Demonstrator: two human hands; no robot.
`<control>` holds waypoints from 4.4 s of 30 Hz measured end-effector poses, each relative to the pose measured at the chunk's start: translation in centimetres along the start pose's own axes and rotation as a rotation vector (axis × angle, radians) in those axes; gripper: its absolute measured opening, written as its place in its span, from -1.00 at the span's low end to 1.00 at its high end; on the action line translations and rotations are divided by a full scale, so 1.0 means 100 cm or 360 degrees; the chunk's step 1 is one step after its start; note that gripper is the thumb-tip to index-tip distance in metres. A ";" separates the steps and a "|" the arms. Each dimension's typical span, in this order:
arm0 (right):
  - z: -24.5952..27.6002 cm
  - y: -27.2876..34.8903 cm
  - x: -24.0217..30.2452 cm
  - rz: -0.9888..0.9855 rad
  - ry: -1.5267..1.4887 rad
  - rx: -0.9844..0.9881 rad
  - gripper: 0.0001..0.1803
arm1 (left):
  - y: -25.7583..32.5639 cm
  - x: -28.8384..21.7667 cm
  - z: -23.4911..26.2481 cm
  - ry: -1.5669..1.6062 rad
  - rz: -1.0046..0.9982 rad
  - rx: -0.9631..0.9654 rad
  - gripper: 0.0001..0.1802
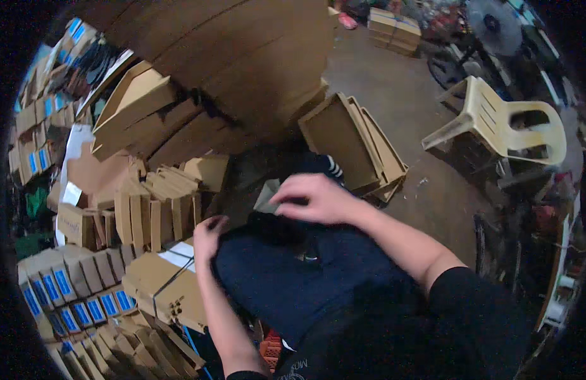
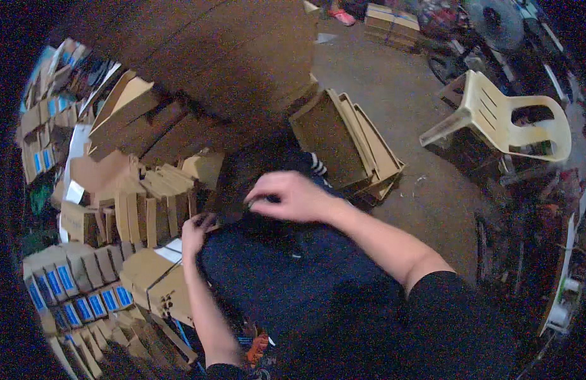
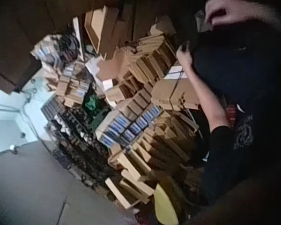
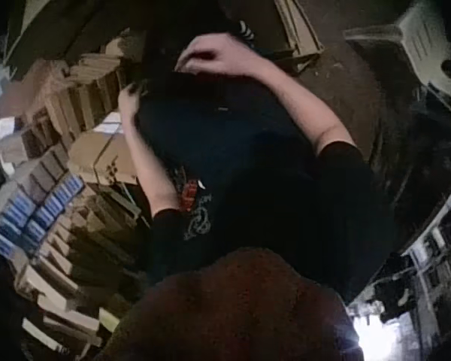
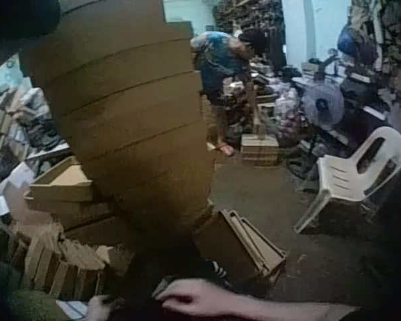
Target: Assembling cardboard boxes and bundling them with plastic straps in a workshop environment.
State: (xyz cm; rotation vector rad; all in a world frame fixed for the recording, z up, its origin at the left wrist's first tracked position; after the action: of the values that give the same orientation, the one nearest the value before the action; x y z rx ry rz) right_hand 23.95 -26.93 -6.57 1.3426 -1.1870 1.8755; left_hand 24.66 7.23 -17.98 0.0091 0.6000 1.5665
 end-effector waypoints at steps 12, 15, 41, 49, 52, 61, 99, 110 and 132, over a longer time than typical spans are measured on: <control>0.219 0.215 -0.278 -0.1626 0.0233 -0.0937 -0.08 | 0.001 -0.023 0.015 0.0236 0.0024 -0.0171 -0.65; 0.225 0.190 -0.294 -0.1367 -0.0033 -0.0898 -0.16 | 0.000 -0.039 0.018 0.0145 0.0062 -0.0173 -0.65; 0.195 0.229 -0.348 -0.1666 -0.1411 -0.0828 0.13 | -0.006 -0.031 0.007 0.0101 0.0147 -0.0160 -0.53; 0.196 0.209 -0.311 -0.1886 -0.0776 -0.0755 0.11 | -0.005 -0.026 0.004 0.0164 0.0111 -0.0134 -0.49; 0.208 0.199 -0.326 -0.1844 -0.0506 -0.0651 0.11 | -0.009 -0.031 0.004 0.0091 0.0110 -0.0093 -0.50; 0.199 0.171 -0.317 -0.1832 -0.0260 -0.0351 0.16 | -0.001 -0.051 0.012 0.0198 0.0088 -0.0085 -0.54; 0.191 0.215 -0.352 -0.1261 0.0213 -0.0804 0.14 | -0.070 -0.239 -0.034 0.0410 -0.0485 0.0280 -0.41; 0.192 0.224 -0.265 -0.0899 0.0221 -0.0789 0.02 | -0.045 -0.441 -0.172 0.0402 -0.1411 0.0761 0.16; 0.519 0.580 -0.217 -0.0021 -0.1290 -0.2491 -0.12 | -0.013 -0.396 -0.056 0.0108 -0.1394 -0.0135 -0.33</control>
State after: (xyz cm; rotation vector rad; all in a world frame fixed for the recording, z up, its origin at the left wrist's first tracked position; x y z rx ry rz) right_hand 8.09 -98.38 -40.77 0.9822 -2.1904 -0.0961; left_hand 28.03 -31.72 -9.45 -0.3310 0.4896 0.7385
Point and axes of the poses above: each hand's wrist, its own y-axis away from the middle knuckle, its own z-axis out of the back of the hand, x = y × z, the point moved 8 cm from there along -y, towards the middle knuckle, and after that the axes turned 11 degrees about -y, right-handed, at the moved point
